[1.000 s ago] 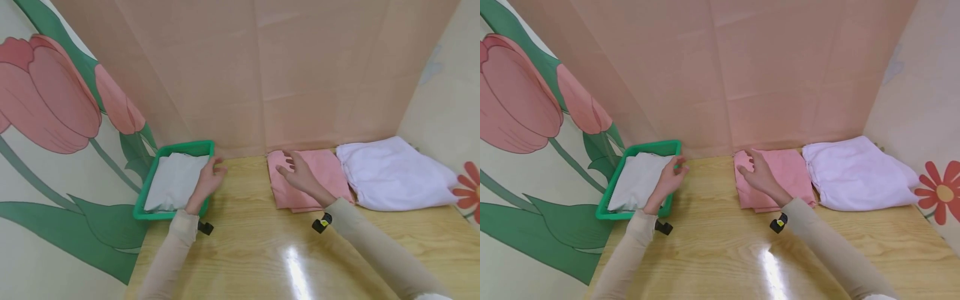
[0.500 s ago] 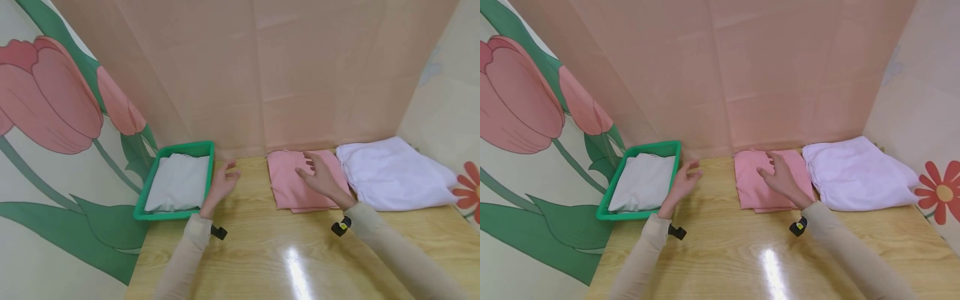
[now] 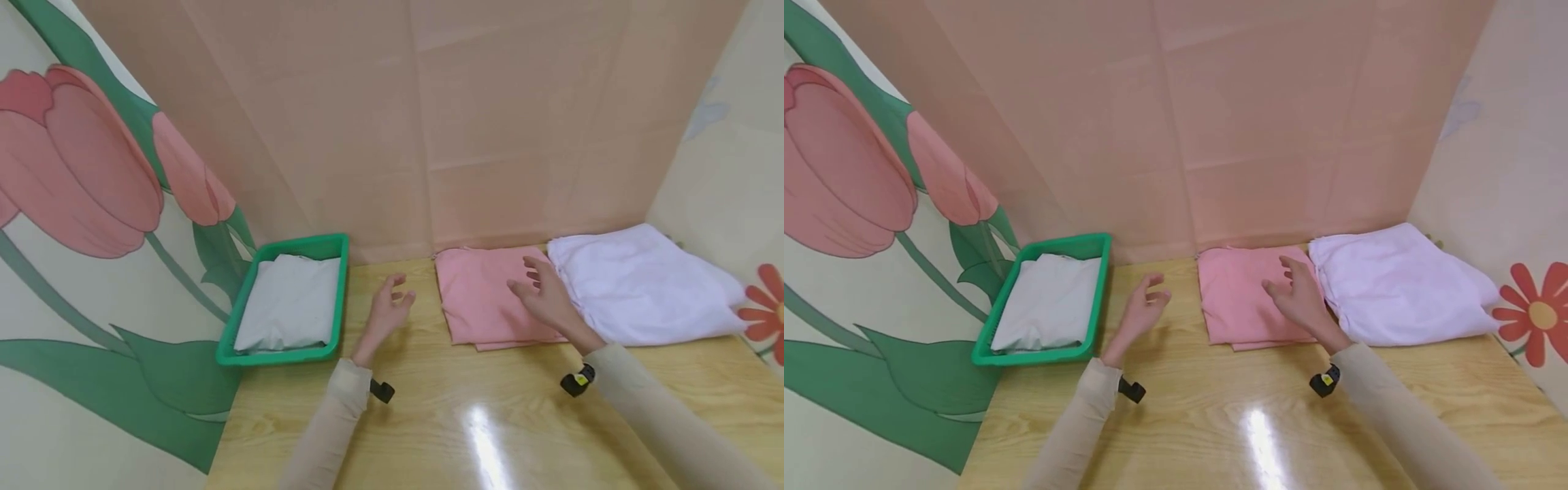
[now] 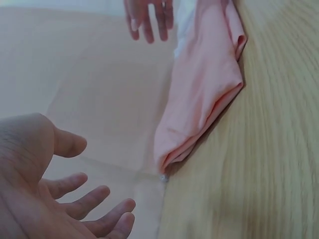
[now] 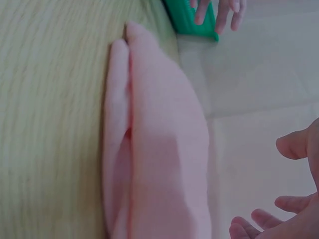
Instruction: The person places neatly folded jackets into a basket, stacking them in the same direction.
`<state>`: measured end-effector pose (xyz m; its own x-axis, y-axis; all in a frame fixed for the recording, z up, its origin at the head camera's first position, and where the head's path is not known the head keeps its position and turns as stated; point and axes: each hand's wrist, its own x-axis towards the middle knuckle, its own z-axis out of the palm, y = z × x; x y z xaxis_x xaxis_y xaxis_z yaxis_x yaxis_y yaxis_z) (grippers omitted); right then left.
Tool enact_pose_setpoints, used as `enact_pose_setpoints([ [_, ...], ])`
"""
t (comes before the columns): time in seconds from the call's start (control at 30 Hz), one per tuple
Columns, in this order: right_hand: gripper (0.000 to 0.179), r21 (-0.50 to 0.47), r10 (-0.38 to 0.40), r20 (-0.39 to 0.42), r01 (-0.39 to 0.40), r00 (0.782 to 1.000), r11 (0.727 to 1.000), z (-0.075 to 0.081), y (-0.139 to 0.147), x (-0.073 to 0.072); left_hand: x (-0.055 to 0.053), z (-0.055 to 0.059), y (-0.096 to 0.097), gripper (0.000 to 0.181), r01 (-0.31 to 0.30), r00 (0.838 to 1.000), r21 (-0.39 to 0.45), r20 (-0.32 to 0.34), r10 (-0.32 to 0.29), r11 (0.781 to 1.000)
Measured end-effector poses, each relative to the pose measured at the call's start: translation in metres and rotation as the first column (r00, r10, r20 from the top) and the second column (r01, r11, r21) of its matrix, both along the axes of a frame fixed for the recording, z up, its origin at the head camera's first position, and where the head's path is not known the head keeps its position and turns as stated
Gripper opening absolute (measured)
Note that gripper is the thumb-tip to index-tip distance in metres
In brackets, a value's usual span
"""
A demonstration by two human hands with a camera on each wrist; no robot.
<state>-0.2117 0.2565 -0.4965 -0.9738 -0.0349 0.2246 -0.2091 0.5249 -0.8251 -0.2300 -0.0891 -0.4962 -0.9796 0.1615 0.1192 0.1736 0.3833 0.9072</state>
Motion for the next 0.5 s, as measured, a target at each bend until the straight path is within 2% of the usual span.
enact_pose_setpoints([
  [0.13, 0.075, 0.002, -0.011, -0.047, 0.011, 0.999, 1.000, -0.009, 0.008, 0.001, 0.001, -0.006, 0.012, 0.049, -0.017, 1.000, -0.001, 0.018, 0.017, 1.000],
  [0.3, 0.073, 0.074, -0.060, -0.093, 0.066, 0.994, 0.995, -0.022, 0.020, 0.003, 0.003, -0.013, 0.032, 0.050, -0.010, 0.998, -0.017, 0.058, 0.011, 1.000],
  [0.5, 0.075, 0.147, -0.084, -0.064, 0.093, 0.994, 0.985, -0.035, 0.033, 0.003, 0.001, -0.024, 0.053, 0.053, 0.011, 0.995, -0.035, 0.103, -0.007, 0.999],
])
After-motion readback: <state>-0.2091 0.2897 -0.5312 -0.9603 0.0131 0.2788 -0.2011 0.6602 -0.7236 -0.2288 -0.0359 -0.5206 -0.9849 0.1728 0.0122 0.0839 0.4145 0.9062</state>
